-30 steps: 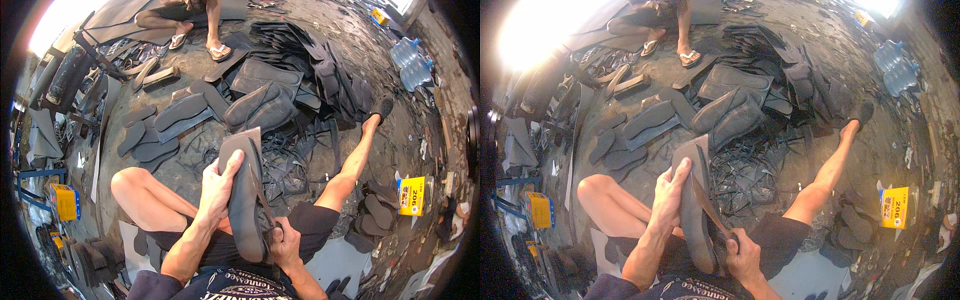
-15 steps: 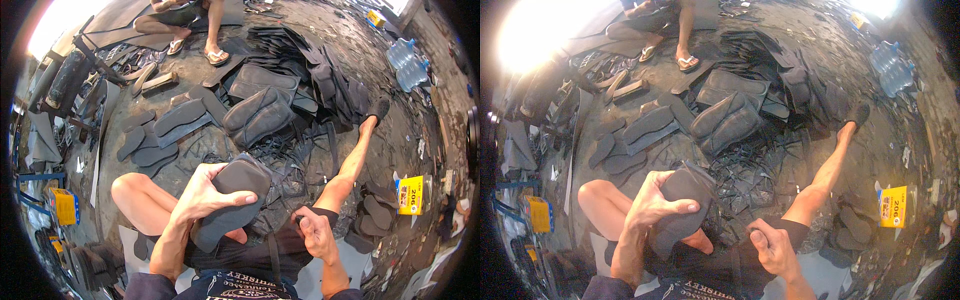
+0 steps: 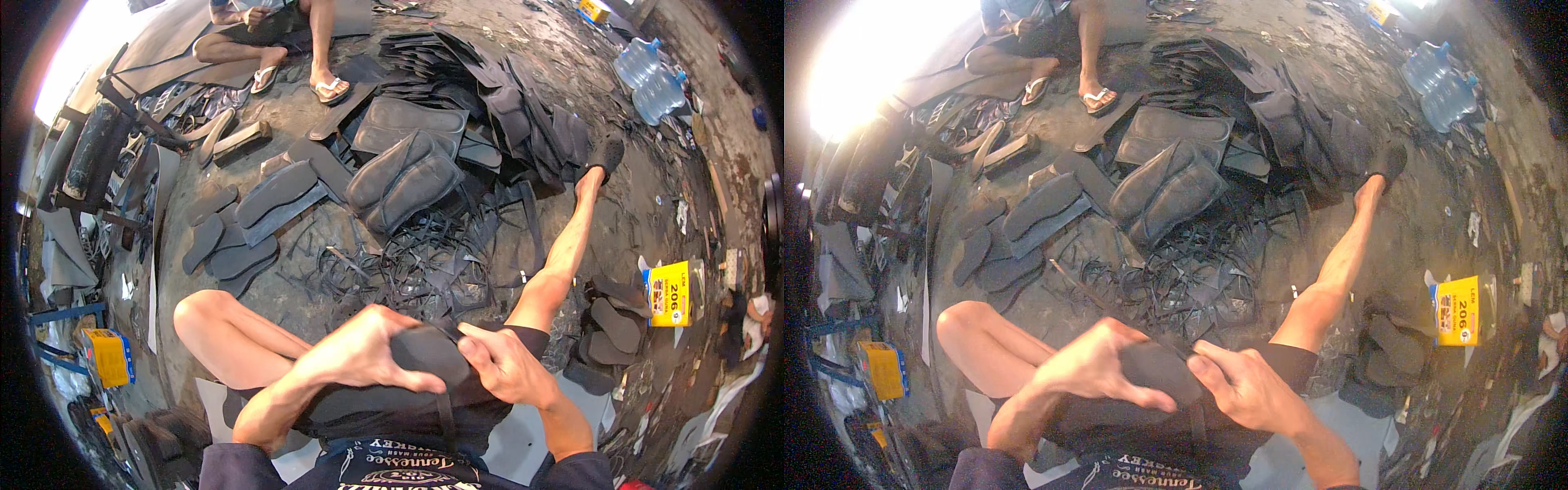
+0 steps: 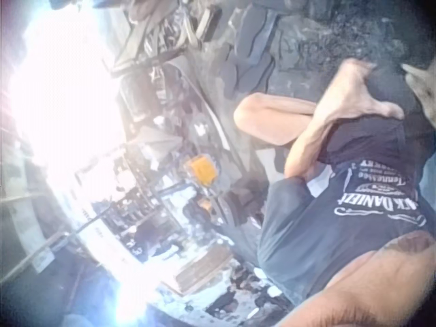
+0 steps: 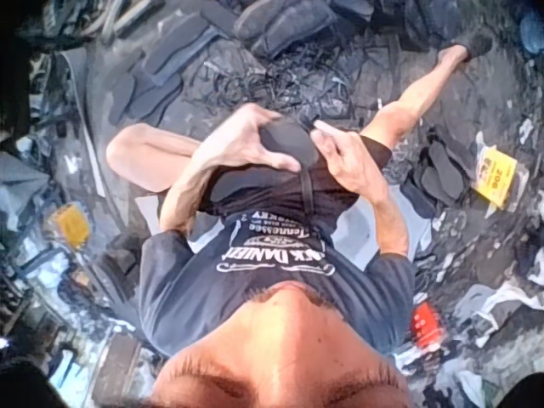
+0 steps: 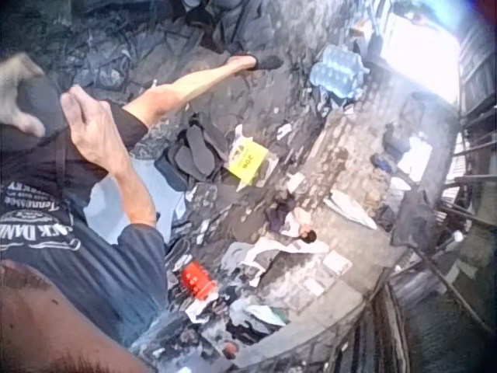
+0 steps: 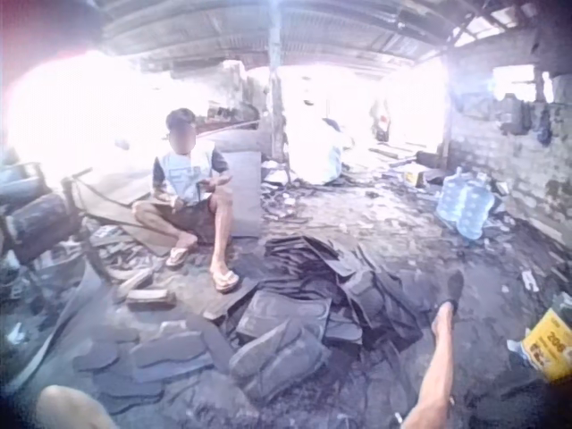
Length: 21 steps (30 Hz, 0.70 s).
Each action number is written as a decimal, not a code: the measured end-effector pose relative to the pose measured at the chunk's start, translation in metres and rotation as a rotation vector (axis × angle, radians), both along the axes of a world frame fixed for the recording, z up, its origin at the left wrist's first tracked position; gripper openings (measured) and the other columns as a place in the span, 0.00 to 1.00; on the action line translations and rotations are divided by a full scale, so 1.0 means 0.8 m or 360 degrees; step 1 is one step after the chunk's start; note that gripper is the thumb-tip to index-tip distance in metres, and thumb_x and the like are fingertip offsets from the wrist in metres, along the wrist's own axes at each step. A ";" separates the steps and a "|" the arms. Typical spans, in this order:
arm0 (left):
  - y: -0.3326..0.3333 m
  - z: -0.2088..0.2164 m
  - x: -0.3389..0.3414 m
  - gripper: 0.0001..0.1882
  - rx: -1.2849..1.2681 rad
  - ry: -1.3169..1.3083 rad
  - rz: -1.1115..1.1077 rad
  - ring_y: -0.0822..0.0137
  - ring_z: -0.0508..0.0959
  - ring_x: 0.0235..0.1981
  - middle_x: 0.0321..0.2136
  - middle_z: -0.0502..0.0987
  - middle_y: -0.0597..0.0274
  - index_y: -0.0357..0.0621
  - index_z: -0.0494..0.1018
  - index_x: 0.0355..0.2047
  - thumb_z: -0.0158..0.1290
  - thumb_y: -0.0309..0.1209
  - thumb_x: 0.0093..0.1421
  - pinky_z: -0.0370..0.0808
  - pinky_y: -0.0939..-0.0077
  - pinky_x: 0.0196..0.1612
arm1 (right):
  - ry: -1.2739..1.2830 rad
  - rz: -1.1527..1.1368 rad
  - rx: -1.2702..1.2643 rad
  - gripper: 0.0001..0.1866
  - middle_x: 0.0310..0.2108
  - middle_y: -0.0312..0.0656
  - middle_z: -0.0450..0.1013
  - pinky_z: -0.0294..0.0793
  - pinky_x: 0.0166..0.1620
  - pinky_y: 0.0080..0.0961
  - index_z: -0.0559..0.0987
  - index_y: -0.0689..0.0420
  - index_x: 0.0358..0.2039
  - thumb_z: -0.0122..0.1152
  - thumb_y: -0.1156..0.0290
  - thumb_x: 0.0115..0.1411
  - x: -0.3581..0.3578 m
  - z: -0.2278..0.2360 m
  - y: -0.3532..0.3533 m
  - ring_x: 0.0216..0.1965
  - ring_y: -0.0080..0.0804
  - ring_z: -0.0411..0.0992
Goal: The person sits on the floor and uses a knife to cut black rubber sheets into smaller pieces. The person repeatedly picks up rubber pieces, cuts them, and places them aside.
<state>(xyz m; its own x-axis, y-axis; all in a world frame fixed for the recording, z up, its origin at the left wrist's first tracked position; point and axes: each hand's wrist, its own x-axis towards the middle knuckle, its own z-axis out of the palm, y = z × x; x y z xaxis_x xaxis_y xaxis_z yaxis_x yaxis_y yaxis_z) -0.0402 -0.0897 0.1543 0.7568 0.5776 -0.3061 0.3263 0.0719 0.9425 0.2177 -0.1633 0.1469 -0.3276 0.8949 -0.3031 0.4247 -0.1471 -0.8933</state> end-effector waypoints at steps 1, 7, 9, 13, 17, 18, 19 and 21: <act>-0.003 -0.003 0.008 0.33 0.0120 0.0039 -0.0121 0.70 0.84 0.35 0.35 0.89 0.54 0.33 0.85 0.48 0.79 0.48 0.52 0.83 0.68 0.46 | 0.0024 0.0000 -0.0040 0.28 0.22 0.56 0.68 0.70 0.34 0.45 0.73 0.61 0.39 0.45 0.46 0.81 -0.006 -0.010 0.009 0.25 0.58 0.65; 0.015 0.015 -0.026 0.31 -0.0269 -0.0013 0.0253 0.70 0.87 0.39 0.38 0.90 0.58 0.35 0.85 0.49 0.79 0.46 0.53 0.84 0.69 0.47 | 0.0118 -0.0027 -0.0009 0.27 0.28 0.59 0.70 0.71 0.38 0.46 0.74 0.62 0.41 0.42 0.49 0.81 -0.008 -0.015 0.010 0.30 0.62 0.68; 0.002 0.005 -0.020 0.32 -0.0003 -0.0052 -0.0040 0.67 0.88 0.39 0.37 0.90 0.54 0.36 0.85 0.49 0.78 0.48 0.53 0.84 0.67 0.46 | 0.0177 0.0058 -0.0118 0.26 0.30 0.59 0.70 0.72 0.40 0.46 0.75 0.62 0.42 0.42 0.49 0.82 -0.013 -0.016 0.012 0.32 0.61 0.69; -0.024 -0.002 -0.010 0.31 0.0149 -0.0057 -0.0085 0.63 0.87 0.41 0.39 0.88 0.49 0.36 0.84 0.44 0.77 0.50 0.52 0.81 0.62 0.44 | 0.0395 -0.0098 -0.0355 0.28 0.22 0.40 0.67 0.69 0.32 0.32 0.74 0.59 0.41 0.38 0.46 0.83 -0.011 -0.044 0.034 0.24 0.33 0.67; 0.008 -0.035 -0.100 0.10 -0.0146 -0.1035 0.2645 0.73 0.82 0.33 0.36 0.83 0.65 0.47 0.78 0.46 0.65 0.36 0.70 0.79 0.72 0.34 | 0.0763 -0.0531 -0.0446 0.37 0.19 0.30 0.63 0.61 0.23 0.18 0.74 0.55 0.41 0.28 0.35 0.81 0.012 -0.044 0.025 0.18 0.16 0.59; 0.005 -0.033 -0.100 0.13 -0.0036 -0.1021 0.2664 0.70 0.82 0.39 0.41 0.83 0.66 0.44 0.79 0.48 0.66 0.36 0.69 0.79 0.71 0.41 | 0.0778 -0.0485 -0.0518 0.37 0.20 0.30 0.63 0.61 0.23 0.18 0.74 0.55 0.40 0.29 0.33 0.80 0.006 -0.056 0.024 0.18 0.16 0.59; -0.001 -0.033 -0.095 0.15 0.0073 -0.1001 0.2684 0.66 0.82 0.45 0.46 0.83 0.66 0.42 0.80 0.51 0.66 0.36 0.69 0.79 0.70 0.47 | 0.0769 -0.0470 -0.0554 0.36 0.20 0.30 0.65 0.61 0.24 0.18 0.75 0.55 0.40 0.31 0.34 0.80 -0.007 -0.063 0.022 0.19 0.16 0.60; -0.030 -0.036 -0.061 0.14 -0.0142 -0.0849 0.2544 0.69 0.83 0.44 0.47 0.84 0.66 0.47 0.80 0.50 0.68 0.37 0.68 0.80 0.69 0.43 | 0.0660 -0.0424 -0.0529 0.33 0.21 0.30 0.65 0.60 0.24 0.20 0.76 0.55 0.40 0.35 0.38 0.81 -0.045 -0.079 0.014 0.20 0.16 0.60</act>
